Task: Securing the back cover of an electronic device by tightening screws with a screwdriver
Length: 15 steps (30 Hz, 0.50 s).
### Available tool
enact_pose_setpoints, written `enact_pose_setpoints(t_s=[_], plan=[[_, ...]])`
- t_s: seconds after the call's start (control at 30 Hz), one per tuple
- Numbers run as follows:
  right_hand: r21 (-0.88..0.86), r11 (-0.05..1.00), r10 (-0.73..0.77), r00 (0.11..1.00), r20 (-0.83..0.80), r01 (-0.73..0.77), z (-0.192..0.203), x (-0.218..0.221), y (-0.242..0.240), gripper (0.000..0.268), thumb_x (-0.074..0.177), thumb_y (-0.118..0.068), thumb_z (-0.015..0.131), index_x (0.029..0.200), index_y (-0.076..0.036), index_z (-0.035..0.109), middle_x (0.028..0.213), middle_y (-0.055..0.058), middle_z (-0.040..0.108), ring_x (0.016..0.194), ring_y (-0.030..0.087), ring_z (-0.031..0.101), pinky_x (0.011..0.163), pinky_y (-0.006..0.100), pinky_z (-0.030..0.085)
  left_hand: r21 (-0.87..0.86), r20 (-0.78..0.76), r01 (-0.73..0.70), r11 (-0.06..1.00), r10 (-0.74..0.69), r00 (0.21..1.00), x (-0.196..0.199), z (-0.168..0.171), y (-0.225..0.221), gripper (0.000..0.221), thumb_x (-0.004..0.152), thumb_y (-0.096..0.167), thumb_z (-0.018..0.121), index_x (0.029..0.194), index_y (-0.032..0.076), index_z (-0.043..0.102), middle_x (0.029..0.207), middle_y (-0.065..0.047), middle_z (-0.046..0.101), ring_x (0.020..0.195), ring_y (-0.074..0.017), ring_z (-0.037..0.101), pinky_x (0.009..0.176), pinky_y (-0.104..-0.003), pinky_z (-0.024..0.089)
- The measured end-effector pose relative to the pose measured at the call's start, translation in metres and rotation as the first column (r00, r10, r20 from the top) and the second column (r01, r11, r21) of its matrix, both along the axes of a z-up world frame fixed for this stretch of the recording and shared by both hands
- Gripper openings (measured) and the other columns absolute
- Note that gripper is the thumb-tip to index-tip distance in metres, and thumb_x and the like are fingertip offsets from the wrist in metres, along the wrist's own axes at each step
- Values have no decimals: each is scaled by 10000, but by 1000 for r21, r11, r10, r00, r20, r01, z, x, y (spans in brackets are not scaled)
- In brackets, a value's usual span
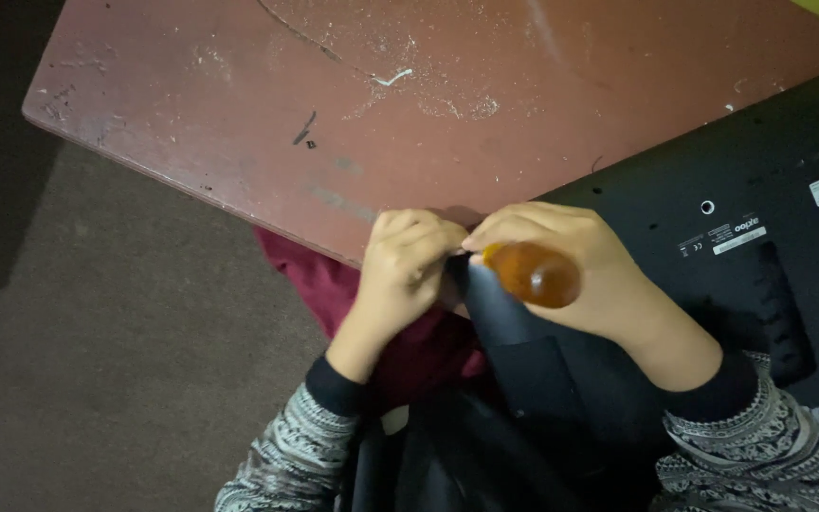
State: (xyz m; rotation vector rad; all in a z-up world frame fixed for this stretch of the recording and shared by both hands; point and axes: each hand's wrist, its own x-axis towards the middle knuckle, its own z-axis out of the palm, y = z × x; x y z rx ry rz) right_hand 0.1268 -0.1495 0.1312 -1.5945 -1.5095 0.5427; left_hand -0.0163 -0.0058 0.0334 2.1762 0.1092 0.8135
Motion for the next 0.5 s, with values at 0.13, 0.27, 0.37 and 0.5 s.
enact_pose_setpoints(t_s=[0.13,0.27,0.37,0.5], plan=[[26,993,-118,977,178,115,-15,3,0,121,943,-52,715,850,-77,643,859,39,688,778,181,687,743,315,528,138,-50,-251,958,260,964,-22,-5,53,252,1054,201,515,1074,67,727,1021,-113,741,932,-325,707,850,-441,533],[106,991,-119,914,389,84,-29,11,1,270,1031,-111,665,807,-30,536,754,53,535,631,205,509,629,344,425,306,-293,-610,731,682,670,-40,-12,107,87,978,148,757,1026,85,723,920,-95,691,815,-315,591,742,-426,468],[77,974,-223,850,478,212,-73,19,-9,306,1002,-338,647,751,-187,561,636,-61,490,604,182,607,571,293,477,431,-149,-588,684,697,702,-32,-32,118,233,814,221,932,984,140,795,909,-19,647,813,-251,626,721,-369,506],[338,919,-315,891,325,202,-49,15,-7,213,971,-145,695,774,-114,618,650,33,526,566,273,591,569,333,506,539,-128,-555,633,714,689,-23,-34,119,194,811,240,929,962,188,819,894,20,666,782,-235,629,705,-355,501]])
